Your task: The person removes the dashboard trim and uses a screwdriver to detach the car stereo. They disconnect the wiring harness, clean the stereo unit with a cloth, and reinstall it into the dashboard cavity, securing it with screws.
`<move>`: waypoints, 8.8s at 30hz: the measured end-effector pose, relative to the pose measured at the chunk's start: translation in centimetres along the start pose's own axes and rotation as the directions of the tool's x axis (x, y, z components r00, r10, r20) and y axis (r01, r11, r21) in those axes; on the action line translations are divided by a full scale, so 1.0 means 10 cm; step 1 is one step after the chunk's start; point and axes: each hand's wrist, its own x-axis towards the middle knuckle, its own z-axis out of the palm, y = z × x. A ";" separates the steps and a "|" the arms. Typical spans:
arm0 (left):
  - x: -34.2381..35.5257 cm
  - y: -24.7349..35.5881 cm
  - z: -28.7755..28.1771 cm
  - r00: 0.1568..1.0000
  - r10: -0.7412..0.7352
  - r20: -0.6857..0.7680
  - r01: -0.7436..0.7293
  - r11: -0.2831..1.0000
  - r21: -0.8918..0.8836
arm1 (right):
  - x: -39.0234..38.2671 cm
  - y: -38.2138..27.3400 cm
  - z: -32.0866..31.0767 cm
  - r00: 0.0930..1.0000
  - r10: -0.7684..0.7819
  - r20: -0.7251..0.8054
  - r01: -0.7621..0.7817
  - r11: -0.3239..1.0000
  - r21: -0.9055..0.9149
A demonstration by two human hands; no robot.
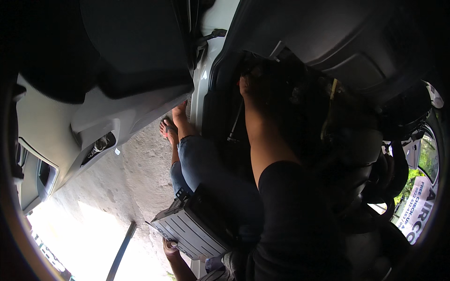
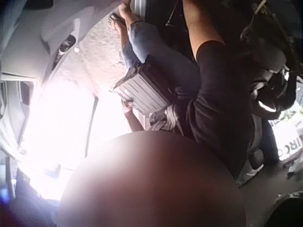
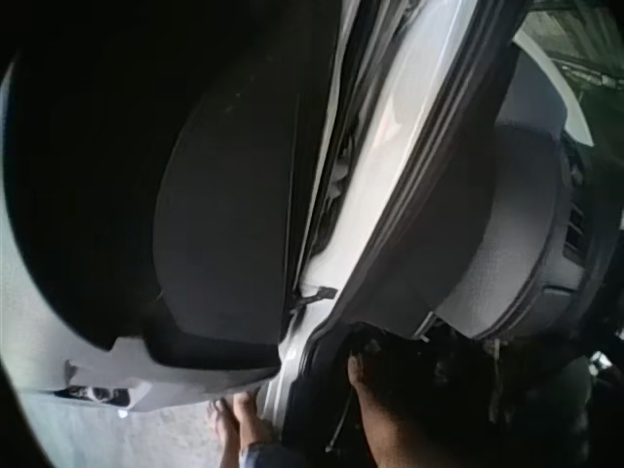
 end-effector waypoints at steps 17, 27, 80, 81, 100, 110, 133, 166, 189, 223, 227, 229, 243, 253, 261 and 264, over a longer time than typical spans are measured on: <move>0.84 1.94 0.76 0.988 -0.143 0.061 0.155 0.894 -0.421 | -2.24 -2.19 -1.58 0.962 -0.258 0.084 0.271 0.917 -0.292; 0.79 2.04 0.80 0.989 -0.120 0.088 0.145 0.901 -0.408 | -4.47 -1.77 -3.21 0.317 -0.941 -0.115 0.809 0.205 0.551; 0.83 1.93 0.81 0.987 -0.013 0.159 0.083 0.893 -0.443 | -4.77 -1.64 -3.50 0.460 -0.886 0.060 0.729 0.415 0.545; 0.80 1.97 0.83 0.986 0.010 0.164 0.065 0.895 -0.442 | -4.63 -1.77 -3.54 0.376 -0.925 -0.061 0.831 0.307 0.463; 0.77 1.90 0.77 0.975 0.166 0.148 -0.122 0.956 -0.267 | -4.70 -1.86 -3.98 0.264 -0.959 -0.101 0.873 0.193 0.447; 0.69 2.30 0.80 0.919 0.273 0.286 -0.233 0.958 -0.167 | -4.72 -2.19 -4.42 0.558 -0.798 0.229 0.781 0.598 0.180; 0.77 1.89 0.92 0.998 -0.057 0.023 0.061 0.911 -0.408 | -5.06 -1.34 -3.84 0.155 -0.988 -0.022 0.981 0.152 0.123; -0.19 0.81 -0.73 0.694 -0.004 -0.720 -0.690 0.283 -0.666 | -5.89 -1.27 -3.89 0.022 -0.652 0.758 0.967 0.208 0.150; 0.09 0.67 -0.38 0.800 -0.084 -0.594 -0.574 0.184 -0.798 | -4.72 -0.88 -3.63 0.277 -0.960 -0.034 0.935 0.262 0.239; 0.44 1.45 0.92 0.894 0.426 -0.138 -0.348 0.467 -0.813 | -5.01 2.29 -3.33 0.847 0.162 0.506 -0.153 0.986 -0.059; 0.38 1.50 0.95 0.560 0.678 -0.476 -0.821 0.530 -0.211 | -5.15 2.91 -3.28 0.595 0.338 0.729 -0.632 0.757 0.165; 0.35 1.61 0.97 0.305 0.842 -0.445 -0.856 0.447 0.259 | -5.28 3.04 -3.25 0.544 0.276 0.792 -0.718 0.642 0.270; 0.38 1.54 0.90 0.708 0.623 0.333 0.619 -0.319 -0.718 | -5.83 3.01 -3.13 0.530 0.152 0.834 -0.828 0.307 0.470; 0.38 1.14 0.73 0.910 0.404 0.089 0.243 -0.348 -0.906 | -5.87 2.94 -3.15 0.512 0.232 0.827 -0.846 0.300 0.440; 0.44 0.92 1.00 0.995 0.098 -0.010 -0.007 -0.028 -1.000 | -5.77 2.70 -3.28 0.492 0.347 0.799 -0.866 0.286 0.409; 0.44 0.87 1.15 1.000 0.027 -0.007 -0.008 0.027 -1.000 | -5.73 2.65 -3.38 0.462 0.399 0.792 -0.884 0.275 0.377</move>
